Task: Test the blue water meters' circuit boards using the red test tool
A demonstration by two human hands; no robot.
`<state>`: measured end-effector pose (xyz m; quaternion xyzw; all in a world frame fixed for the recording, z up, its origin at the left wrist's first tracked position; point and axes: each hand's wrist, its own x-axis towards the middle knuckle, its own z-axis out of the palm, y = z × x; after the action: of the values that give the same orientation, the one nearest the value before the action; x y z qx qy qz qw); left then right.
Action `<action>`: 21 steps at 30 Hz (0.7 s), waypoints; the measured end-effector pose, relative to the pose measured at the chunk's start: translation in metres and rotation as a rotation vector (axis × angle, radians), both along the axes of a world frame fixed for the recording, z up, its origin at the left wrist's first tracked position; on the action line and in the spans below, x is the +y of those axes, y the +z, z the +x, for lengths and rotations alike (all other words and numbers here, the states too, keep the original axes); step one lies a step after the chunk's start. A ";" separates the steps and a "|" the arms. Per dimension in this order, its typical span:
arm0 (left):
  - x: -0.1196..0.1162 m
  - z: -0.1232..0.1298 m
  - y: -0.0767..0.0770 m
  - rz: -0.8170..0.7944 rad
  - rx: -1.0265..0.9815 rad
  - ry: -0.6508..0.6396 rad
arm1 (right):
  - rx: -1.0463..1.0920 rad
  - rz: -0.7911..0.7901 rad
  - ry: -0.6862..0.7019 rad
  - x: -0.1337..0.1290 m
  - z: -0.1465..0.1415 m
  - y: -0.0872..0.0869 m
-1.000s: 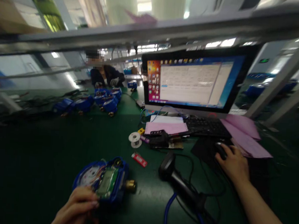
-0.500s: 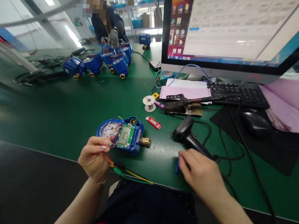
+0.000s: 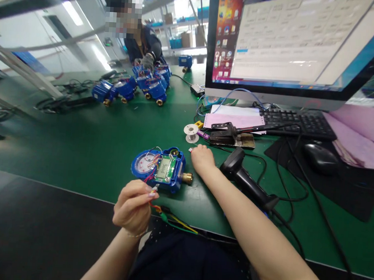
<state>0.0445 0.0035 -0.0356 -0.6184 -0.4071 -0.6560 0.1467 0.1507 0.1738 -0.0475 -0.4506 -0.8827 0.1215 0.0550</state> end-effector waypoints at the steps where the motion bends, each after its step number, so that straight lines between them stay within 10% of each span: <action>1: -0.002 0.000 -0.001 0.012 0.019 0.001 | 0.002 -0.007 -0.027 0.000 0.002 0.002; 7: -0.010 0.003 -0.010 -0.018 0.046 0.027 | 0.351 -0.118 -0.181 -0.044 0.049 0.031; 13: -0.014 0.007 -0.011 -0.067 0.076 -0.038 | 1.282 -1.155 -0.091 -0.125 0.064 0.025; 21: -0.018 0.018 -0.005 -0.094 0.101 -0.208 | 1.269 -1.759 -0.270 -0.139 0.045 0.005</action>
<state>0.0628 -0.0145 -0.0405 -0.6958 -0.3633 -0.6157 0.0691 0.1953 0.0353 -0.0424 -0.2806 -0.2416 0.9129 0.1716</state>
